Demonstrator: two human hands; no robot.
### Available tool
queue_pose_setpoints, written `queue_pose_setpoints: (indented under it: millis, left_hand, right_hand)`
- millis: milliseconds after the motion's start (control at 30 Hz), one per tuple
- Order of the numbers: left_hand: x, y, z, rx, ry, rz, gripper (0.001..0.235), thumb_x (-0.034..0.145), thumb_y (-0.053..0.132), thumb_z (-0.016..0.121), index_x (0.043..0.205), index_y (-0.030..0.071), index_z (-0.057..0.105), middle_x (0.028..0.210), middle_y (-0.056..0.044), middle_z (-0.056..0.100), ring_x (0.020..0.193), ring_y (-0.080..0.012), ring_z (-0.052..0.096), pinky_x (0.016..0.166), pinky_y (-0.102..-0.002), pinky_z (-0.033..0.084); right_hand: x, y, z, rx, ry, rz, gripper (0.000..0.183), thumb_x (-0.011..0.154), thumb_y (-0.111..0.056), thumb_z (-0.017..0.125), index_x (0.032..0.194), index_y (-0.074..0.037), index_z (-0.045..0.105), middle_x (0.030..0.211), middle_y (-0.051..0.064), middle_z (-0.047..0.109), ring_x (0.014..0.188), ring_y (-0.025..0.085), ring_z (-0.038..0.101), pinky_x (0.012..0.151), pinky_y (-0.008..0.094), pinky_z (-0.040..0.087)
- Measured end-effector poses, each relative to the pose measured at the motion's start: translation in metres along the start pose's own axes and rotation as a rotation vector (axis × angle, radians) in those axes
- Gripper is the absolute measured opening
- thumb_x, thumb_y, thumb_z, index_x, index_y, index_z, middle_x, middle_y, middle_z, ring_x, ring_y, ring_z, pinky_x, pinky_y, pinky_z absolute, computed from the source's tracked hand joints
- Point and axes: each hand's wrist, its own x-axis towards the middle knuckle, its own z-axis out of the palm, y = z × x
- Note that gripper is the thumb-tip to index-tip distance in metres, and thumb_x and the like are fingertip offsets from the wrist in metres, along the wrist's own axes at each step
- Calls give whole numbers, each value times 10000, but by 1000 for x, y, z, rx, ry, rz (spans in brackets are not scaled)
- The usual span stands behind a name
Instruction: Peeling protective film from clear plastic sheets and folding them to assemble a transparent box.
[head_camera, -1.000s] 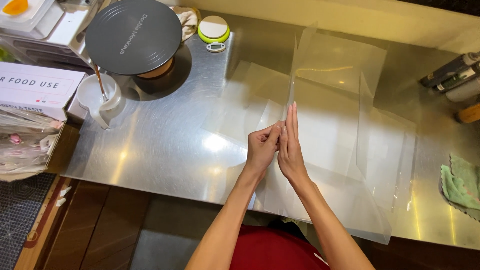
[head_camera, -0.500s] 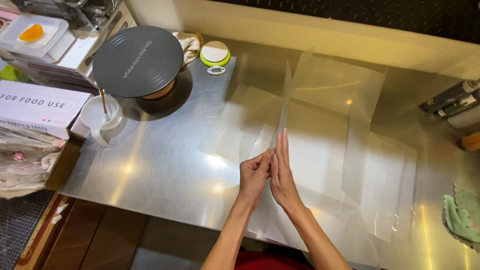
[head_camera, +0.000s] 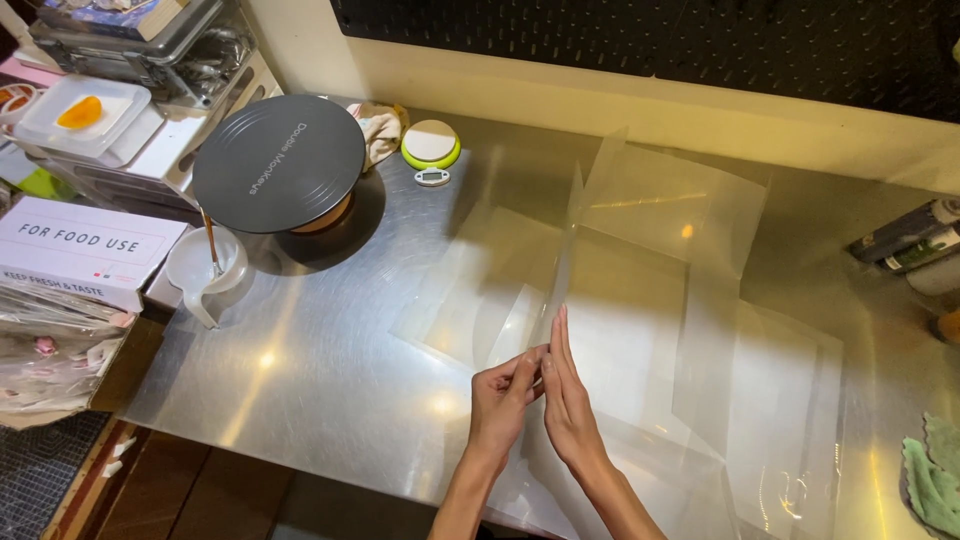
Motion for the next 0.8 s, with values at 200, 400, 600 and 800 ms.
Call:
queue_pose_setpoints:
  millis: [200, 400, 600, 800]
  left_hand:
    - [2, 4, 3, 14, -45, 9, 417, 1087, 266, 670, 1384, 43, 860, 1399, -133, 877, 1289, -188, 813, 1090, -352, 704]
    - [4, 5, 4, 9, -18, -22, 403, 1078, 244, 694, 1357, 18, 877, 1353, -131, 895, 1213, -160, 815, 1015, -313, 701]
    - [9, 10, -5, 10, -24, -45, 447, 1044, 259, 716, 1371, -14, 852, 1435, -190, 864, 1336, -289, 845, 1143, -385, 699]
    - [16, 6, -9, 74, -112, -4, 402, 1083, 256, 675, 1363, 52, 879, 1375, -112, 893, 1294, -180, 810, 1124, -379, 697]
  right_hand:
    - [4, 15, 4, -45, -16, 12, 705, 1200, -325, 261, 1814, -218, -69, 1945, 57, -158, 1803, 234, -82, 1415, 407, 79]
    - [4, 22, 10, -64, 62, -81, 677, 1218, -304, 237, 1816, -158, -44, 1938, 94, -145, 1800, 257, -92, 1438, 423, 41]
    - [3, 14, 13, -2, 53, -90, 702, 1213, -305, 285, 1819, -157, -36, 1944, 65, -87, 1802, 243, -55, 1439, 446, 32]
    - [4, 5, 22, 49, 102, 43, 760, 1183, -432, 279, 1815, -223, -89, 1948, 6, -134, 1802, 197, -85, 1412, 419, 78]
